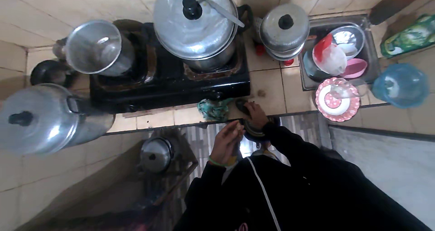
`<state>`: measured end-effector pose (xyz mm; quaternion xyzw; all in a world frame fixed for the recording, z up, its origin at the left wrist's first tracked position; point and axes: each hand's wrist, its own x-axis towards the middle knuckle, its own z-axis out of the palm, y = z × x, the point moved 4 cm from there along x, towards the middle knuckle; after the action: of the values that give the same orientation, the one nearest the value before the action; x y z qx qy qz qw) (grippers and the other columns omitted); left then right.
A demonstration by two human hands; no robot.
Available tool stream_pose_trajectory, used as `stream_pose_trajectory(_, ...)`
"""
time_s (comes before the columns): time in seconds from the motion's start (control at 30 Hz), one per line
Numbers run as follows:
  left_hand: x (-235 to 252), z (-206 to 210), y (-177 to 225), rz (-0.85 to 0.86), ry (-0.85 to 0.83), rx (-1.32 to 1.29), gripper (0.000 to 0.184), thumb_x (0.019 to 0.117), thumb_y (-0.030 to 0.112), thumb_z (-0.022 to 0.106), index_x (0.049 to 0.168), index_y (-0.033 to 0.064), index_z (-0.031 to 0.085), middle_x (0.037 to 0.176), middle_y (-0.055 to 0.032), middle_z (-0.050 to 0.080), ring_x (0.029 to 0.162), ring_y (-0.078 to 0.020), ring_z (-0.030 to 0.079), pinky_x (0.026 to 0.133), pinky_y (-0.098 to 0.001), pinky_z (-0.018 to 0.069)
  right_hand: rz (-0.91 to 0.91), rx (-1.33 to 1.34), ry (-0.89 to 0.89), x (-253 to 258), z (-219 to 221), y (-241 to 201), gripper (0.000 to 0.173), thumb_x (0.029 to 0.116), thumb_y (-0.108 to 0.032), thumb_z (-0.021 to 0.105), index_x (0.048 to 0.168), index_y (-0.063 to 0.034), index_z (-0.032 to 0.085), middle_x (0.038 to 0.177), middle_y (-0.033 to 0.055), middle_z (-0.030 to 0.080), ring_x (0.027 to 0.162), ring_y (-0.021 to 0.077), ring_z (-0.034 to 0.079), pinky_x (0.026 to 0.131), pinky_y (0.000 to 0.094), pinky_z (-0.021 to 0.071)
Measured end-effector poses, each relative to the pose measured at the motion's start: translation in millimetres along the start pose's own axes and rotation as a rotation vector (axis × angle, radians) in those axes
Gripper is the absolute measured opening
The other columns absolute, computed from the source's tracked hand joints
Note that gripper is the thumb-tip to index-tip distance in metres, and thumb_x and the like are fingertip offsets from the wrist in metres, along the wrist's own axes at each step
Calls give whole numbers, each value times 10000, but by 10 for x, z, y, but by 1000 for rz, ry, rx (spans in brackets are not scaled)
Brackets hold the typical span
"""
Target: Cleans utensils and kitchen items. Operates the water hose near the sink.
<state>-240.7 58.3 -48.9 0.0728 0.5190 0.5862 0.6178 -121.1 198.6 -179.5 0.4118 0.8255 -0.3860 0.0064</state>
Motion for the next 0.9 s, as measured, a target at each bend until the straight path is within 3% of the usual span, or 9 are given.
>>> stream_pose_trajectory(0.13, -13, 76, 163, 101, -10, -22, 362, 890, -45, 598, 1245, 18, 627, 1052, -54, 731, 948, -133, 712, 881, -277, 594, 37, -93, -34, 101, 89, -29, 658, 953, -135, 714, 1546, -147, 429, 1477, 277, 483, 1308, 489, 516, 1022, 601, 490)
stream_pose_trajectory(0.23, -35, 102, 248, 151, -21, -58, 366, 882, -35, 630, 1231, 67, 672, 1086, -39, 734, 930, -120, 717, 852, -267, 605, 26, -144, -105, 144, 135, -30, 818, 942, -46, 678, 1633, -205, 270, 1516, 315, 421, 1311, 532, 493, 983, 623, 509)
stream_pose_trajectory(0.4, -77, 153, 311, 196, -33, -105, 338, 840, -24, 709, 1159, 88, 712, 1059, -51, 742, 917, -126, 722, 844, -265, 608, 124, -101, -151, 189, 66, -114, 847, 959, -73, 673, 1648, -233, 207, 1481, 333, 440, 1313, 529, 500, 992, 611, 508)
stream_pose_trajectory(0.5, -92, 169, 328, 232, -53, -140, 288, 851, -50, 671, 1102, 79, 730, 1024, -76, 748, 899, -131, 725, 831, -264, 607, 159, -46, -145, 209, -9, -121, 936, 895, -100, 775, 1640, -247, 227, 1416, 319, 501, 1269, 521, 539, 956, 624, 529)
stream_pose_trajectory(0.57, -92, 168, 330, 251, -93, -169, 316, 848, -30, 699, 1144, 78, 727, 1035, -93, 747, 898, -136, 725, 828, -264, 607, 154, -40, -141, 235, -2, -95, 969, 865, -86, 801, 1635, -269, 242, 1411, 311, 513, 1276, 522, 534, 958, 632, 526)
stream_pose_trajectory(0.67, -90, 178, 339, 223, -167, -223, 516, 878, 29, 705, 1382, 90, 611, 1084, -92, 717, 916, -133, 714, 836, -260, 606, 136, -70, -153, 255, 9, -92, 946, 876, -97, 798, 1630, -278, 255, 1447, 320, 483, 1309, 538, 501, 971, 644, 512)
stream_pose_trajectory(0.77, -91, 188, 345, 160, -209, -278, 529, 944, 55, 572, 1470, 91, 530, 1135, -94, 704, 936, -136, 710, 851, -264, 600, 154, -78, -158, 272, 13, -73, 933, 869, -107, 796, 1623, -279, 273, 1446, 315, 486, 1301, 532, 510, 964, 647, 512)
stream_pose_trajectory(0.83, -83, 183, 341, 134, -224, -375, 443, 978, 58, 495, 1415, 60, 566, 1097, -122, 715, 940, -180, 729, 869, -302, 610, 198, 24, -147, 277, -13, -28, 945, 843, -147, 823, 1615, -238, 286, 1407, 294, 537, 1275, 501, 546, 990, 644, 500)
stream_pose_trajectory(0.9, -71, 179, 337, 125, -243, -498, 319, 992, 61, 464, 1261, 60, 635, 1096, -166, 708, 998, -266, 728, 895, -373, 609, 255, 241, -120, 261, -40, 59, 1021, 776, -150, 891, 1594, -219, 284, 1293, 289, 626, 1146, 484, 639, 943, 659, 522)
